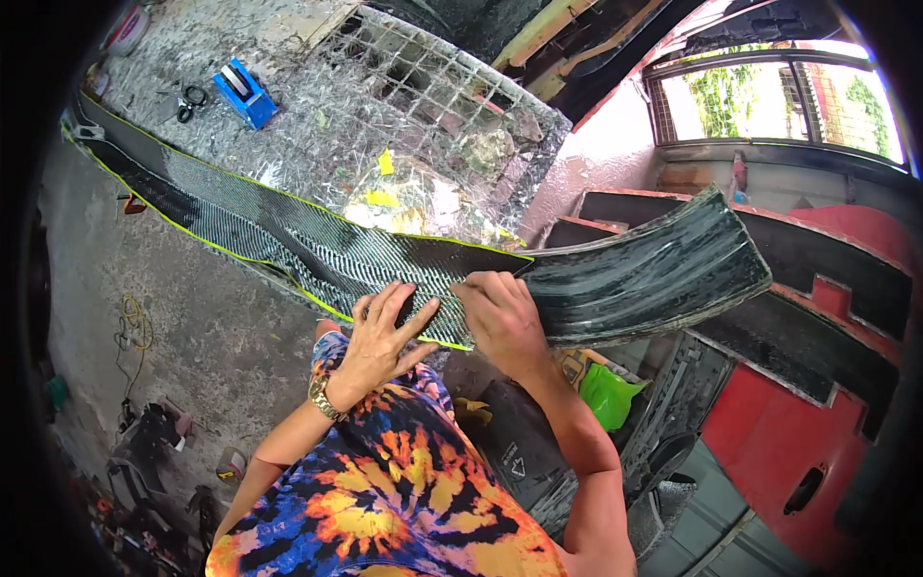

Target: The person is applying a carbon-fiber textured adhesive sheet to a curved automotive component, using shears to trim the excess material around the edges while pressing the sheet into place by hand.

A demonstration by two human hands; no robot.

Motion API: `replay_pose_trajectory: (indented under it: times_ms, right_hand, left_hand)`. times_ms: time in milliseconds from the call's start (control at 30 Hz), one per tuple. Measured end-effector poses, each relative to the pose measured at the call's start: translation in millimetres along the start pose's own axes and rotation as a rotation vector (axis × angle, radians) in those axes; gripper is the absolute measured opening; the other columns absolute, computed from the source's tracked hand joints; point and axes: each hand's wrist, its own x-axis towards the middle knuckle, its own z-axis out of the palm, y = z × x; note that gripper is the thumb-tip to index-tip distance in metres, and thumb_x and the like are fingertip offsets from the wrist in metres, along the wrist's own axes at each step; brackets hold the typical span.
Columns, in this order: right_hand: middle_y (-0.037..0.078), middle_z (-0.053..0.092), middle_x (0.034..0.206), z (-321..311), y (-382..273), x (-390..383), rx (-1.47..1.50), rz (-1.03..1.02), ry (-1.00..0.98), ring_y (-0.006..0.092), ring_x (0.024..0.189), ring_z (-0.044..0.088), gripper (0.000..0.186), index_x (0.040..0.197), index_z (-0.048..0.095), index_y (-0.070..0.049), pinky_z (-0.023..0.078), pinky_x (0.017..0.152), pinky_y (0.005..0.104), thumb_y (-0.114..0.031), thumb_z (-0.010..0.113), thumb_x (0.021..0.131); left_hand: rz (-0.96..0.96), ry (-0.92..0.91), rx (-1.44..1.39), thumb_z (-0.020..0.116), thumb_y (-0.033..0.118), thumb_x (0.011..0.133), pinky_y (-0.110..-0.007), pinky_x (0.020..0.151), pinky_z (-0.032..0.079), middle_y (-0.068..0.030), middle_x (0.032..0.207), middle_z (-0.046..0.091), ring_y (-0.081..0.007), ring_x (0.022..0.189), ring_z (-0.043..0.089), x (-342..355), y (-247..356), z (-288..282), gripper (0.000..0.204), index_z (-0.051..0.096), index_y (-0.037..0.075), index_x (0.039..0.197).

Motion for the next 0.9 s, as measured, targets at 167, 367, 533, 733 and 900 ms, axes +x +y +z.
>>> replay_pose_trajectory:
  times_ms: [167,367,533,733,900]
  right_hand:
    - [0.014,0.062,0.08,-4.5,-5.9,25.1,0.292,0.372,-0.104,0.0299,0.07,0.061,0.017,0.102,0.064,-0.003,0.047,0.064,0.0378,-0.009,0.06,0.086]
    - [0.016,0.063,0.069,12.3,3.0,38.7,0.19,0.33,-0.237,0.0355,0.07,0.063,0.017,0.099,0.061,-0.007,0.048,0.061,0.0448,-0.021,0.056,0.089]
    - [0.011,0.061,0.089,-18.9,-13.2,35.6,0.172,0.31,-0.117,0.0284,0.082,0.06,0.017,0.103,0.061,-0.005,0.048,0.068,0.0386,-0.01,0.059,0.086]
    - [0.008,0.058,0.086,-10.0,-4.2,10.6,0.11,0.198,-0.085,0.0265,0.081,0.057,0.018,0.1,0.064,-0.004,0.046,0.073,0.0363,-0.005,0.063,0.082]
    - [0.009,0.06,0.087,-15.6,1.2,15.6,0.142,0.218,-0.049,0.0275,0.08,0.057,0.019,0.1,0.065,-0.002,0.047,0.072,0.0365,-0.003,0.062,0.082]
  left_hand:
    - [-0.003,-0.017,0.011,0.064,0.046,0.081,-0.047,0.099,0.027,-0.0133,0.129,0.044,-0.0303,0.125,0.039,0.9,-1.6,-0.3,0.062,0.049,0.021,0.135]
    - [-0.003,-0.047,-0.012,0.065,0.045,0.08,-0.047,0.098,0.027,-0.0133,0.128,0.045,-0.0298,0.124,0.039,3.7,-1.8,-3.2,0.062,0.049,0.021,0.135]
    - [-0.017,-0.077,-0.036,0.066,0.044,0.079,-0.046,0.098,0.027,-0.012,0.129,0.045,-0.0285,0.124,0.04,2.4,-3.3,-5.1,0.063,0.048,0.02,0.135]
    - [-0.006,-0.126,-0.057,0.067,0.045,0.078,-0.046,0.098,0.027,-0.0116,0.129,0.044,-0.0288,0.124,0.041,4.9,-5.5,-9.4,0.067,0.047,0.019,0.136]
    - [-0.02,-0.135,-0.073,0.068,0.045,0.077,-0.046,0.098,0.027,-0.0124,0.129,0.044,-0.0295,0.123,0.04,8.0,-6.4,-11.5,0.068,0.047,0.018,0.136]
